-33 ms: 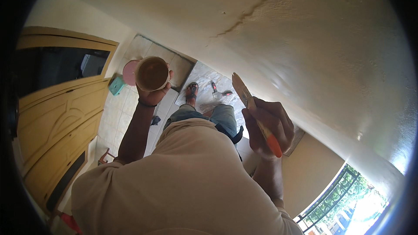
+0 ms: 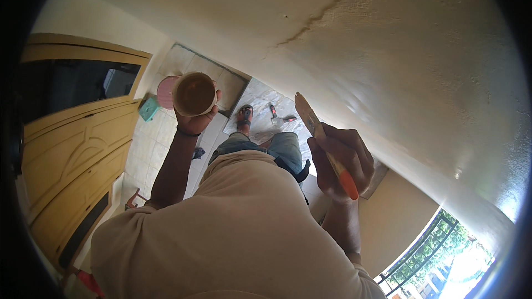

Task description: The person paints a ceiling using a paintbrush and a small container of paint. They repeatedly dip the brush into the container and apply paint in long strokes along a visible crack and surrounding area.

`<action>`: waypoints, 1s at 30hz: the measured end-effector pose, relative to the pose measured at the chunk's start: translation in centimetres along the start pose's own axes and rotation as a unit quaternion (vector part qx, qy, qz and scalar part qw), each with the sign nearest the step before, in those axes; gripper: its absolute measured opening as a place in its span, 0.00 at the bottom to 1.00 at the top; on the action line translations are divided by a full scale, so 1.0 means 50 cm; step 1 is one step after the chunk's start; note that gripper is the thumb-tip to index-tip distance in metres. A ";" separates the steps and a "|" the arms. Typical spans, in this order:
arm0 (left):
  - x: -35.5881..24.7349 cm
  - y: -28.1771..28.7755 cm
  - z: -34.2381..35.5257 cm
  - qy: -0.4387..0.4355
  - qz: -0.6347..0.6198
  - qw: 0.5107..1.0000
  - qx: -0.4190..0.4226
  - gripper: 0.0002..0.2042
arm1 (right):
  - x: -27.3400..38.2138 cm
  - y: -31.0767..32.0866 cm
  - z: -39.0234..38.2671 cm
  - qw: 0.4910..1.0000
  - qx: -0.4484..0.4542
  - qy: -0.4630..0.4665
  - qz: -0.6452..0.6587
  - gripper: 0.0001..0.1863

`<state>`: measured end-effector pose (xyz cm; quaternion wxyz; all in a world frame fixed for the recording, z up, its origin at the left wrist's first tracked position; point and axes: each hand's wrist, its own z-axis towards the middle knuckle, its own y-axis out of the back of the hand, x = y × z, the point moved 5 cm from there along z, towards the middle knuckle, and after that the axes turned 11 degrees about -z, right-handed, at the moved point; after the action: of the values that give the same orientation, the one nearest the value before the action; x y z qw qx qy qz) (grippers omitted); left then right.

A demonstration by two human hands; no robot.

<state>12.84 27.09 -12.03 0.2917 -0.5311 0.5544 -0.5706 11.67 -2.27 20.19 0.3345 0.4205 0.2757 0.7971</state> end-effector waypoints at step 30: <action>0.012 -0.069 -0.222 -0.198 0.034 0.977 0.065 0.33 | -0.058 -0.040 -0.055 0.984 0.117 -0.015 0.132 0.11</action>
<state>3.24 30.87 -6.64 0.4490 -0.5939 0.4653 -0.4786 11.15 -3.67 15.99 0.1790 0.5009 0.3045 0.7901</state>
